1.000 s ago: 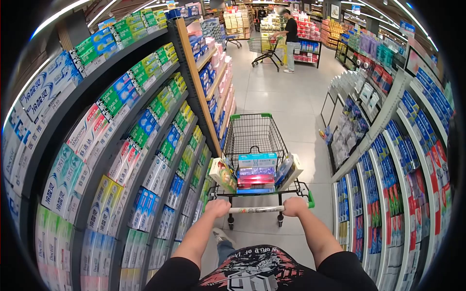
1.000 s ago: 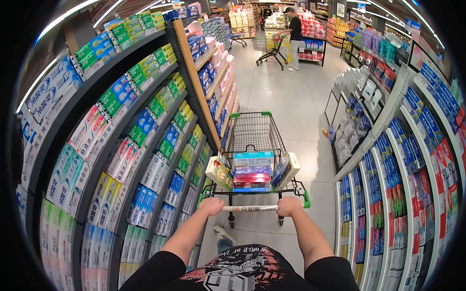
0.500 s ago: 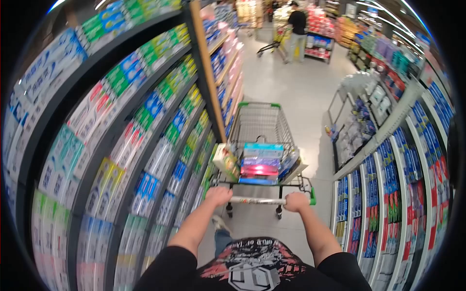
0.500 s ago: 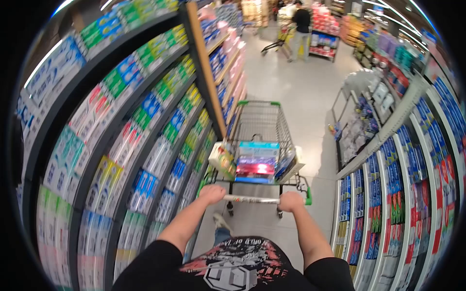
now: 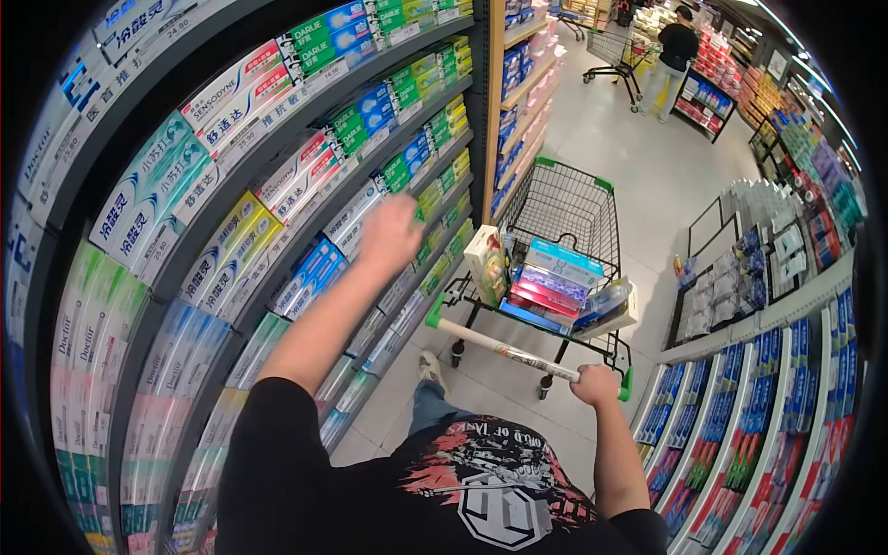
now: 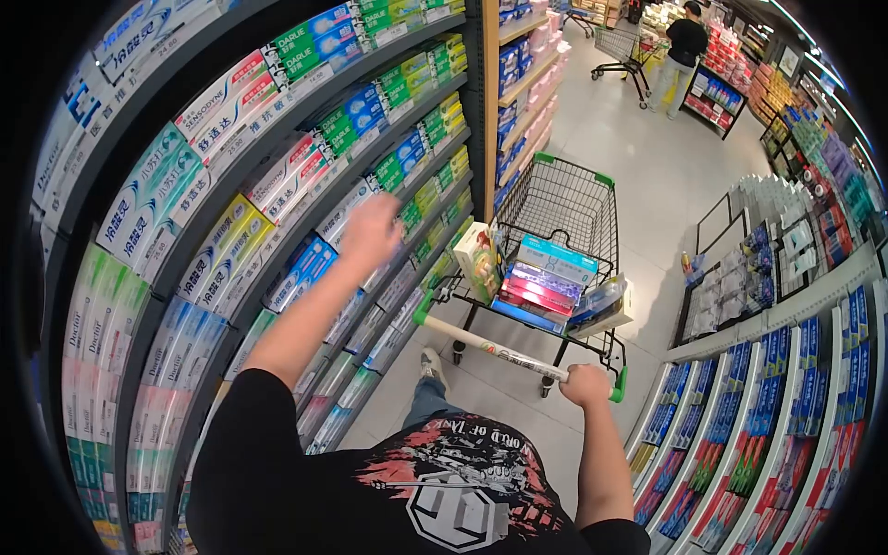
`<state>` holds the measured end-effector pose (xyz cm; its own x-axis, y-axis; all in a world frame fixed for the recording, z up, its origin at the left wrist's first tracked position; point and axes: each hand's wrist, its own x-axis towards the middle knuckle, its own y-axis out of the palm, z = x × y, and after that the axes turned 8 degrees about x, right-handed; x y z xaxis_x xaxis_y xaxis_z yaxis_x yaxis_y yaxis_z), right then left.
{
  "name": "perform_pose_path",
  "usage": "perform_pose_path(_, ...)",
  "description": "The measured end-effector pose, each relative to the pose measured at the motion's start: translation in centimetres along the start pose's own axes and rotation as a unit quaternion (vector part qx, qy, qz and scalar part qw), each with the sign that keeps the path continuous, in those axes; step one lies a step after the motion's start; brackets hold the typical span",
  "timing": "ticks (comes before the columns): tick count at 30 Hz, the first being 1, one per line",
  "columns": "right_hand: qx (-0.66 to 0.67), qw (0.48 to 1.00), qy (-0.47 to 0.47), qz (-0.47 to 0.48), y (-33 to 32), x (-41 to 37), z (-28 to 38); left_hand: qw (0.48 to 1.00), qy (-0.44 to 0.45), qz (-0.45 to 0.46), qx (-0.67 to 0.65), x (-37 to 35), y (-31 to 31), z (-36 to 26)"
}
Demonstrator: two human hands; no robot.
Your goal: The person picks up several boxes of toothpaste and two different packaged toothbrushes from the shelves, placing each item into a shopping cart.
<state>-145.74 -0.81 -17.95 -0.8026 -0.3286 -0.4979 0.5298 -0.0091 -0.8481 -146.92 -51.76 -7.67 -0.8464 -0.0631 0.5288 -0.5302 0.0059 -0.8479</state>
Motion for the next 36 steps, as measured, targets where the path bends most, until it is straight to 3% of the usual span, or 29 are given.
perform_pose_path(1,0.002,1.0,0.002,-0.002,0.0,0.0,-0.2,0.997,-0.018,-0.022,0.067,1.8,-3.4,1.5)
perform_pose_path(4,0.004,1.0,-0.004,-0.001,0.4,0.2,-0.1,0.966,-0.043,-0.065,0.246,3.3,-5.3,8.8)
perform_pose_path(8,-0.002,1.0,-0.024,-0.019,0.4,0.1,-0.5,0.939,-0.051,-0.031,0.338,3.5,-8.1,13.2)
perform_pose_path(12,-0.011,0.999,-0.043,-0.006,0.7,0.2,-0.8,0.924,-0.109,-0.015,0.366,2.2,-7.9,15.5)
perform_pose_path(16,-0.002,0.999,-0.035,-0.008,1.0,0.4,-0.8,0.909,-0.101,-0.045,0.402,2.2,-8.9,14.2)
perform_pose_path(18,-0.001,0.999,-0.035,-0.011,1.1,0.5,-0.8,0.909,-0.191,0.083,0.362,2.7,-9.9,13.3)
perform_pose_path(19,0.001,0.999,-0.034,-0.007,1.1,0.6,-0.8,0.909,-0.192,0.081,0.362,2.6,-9.8,13.7)
perform_pose_path(21,0.002,0.999,-0.034,-0.002,1.1,0.6,-0.6,0.907,-0.121,-0.02,0.404,2.3,-9.6,14.8)
perform_pose_path(24,0.004,0.999,-0.033,-0.007,1.1,0.4,-0.3,0.907,-0.143,0.019,0.397,2.5,-9.7,15.8)
perform_pose_path(27,0.007,1.0,-0.028,-0.004,0.9,0.3,0.0,0.9,-0.111,0.007,0.421,2.2,-9.2,17.0)
perform_pose_path(33,0.006,1.0,-0.015,0.018,0.1,-0.1,0.7,0.909,-0.161,0.04,0.382,2.6,-10.5,15.5)
perform_pose_path(36,0.005,1.0,-0.018,0.018,0.3,0.0,0.6,0.913,-0.135,0.025,0.384,2.3,-9.9,16.9)
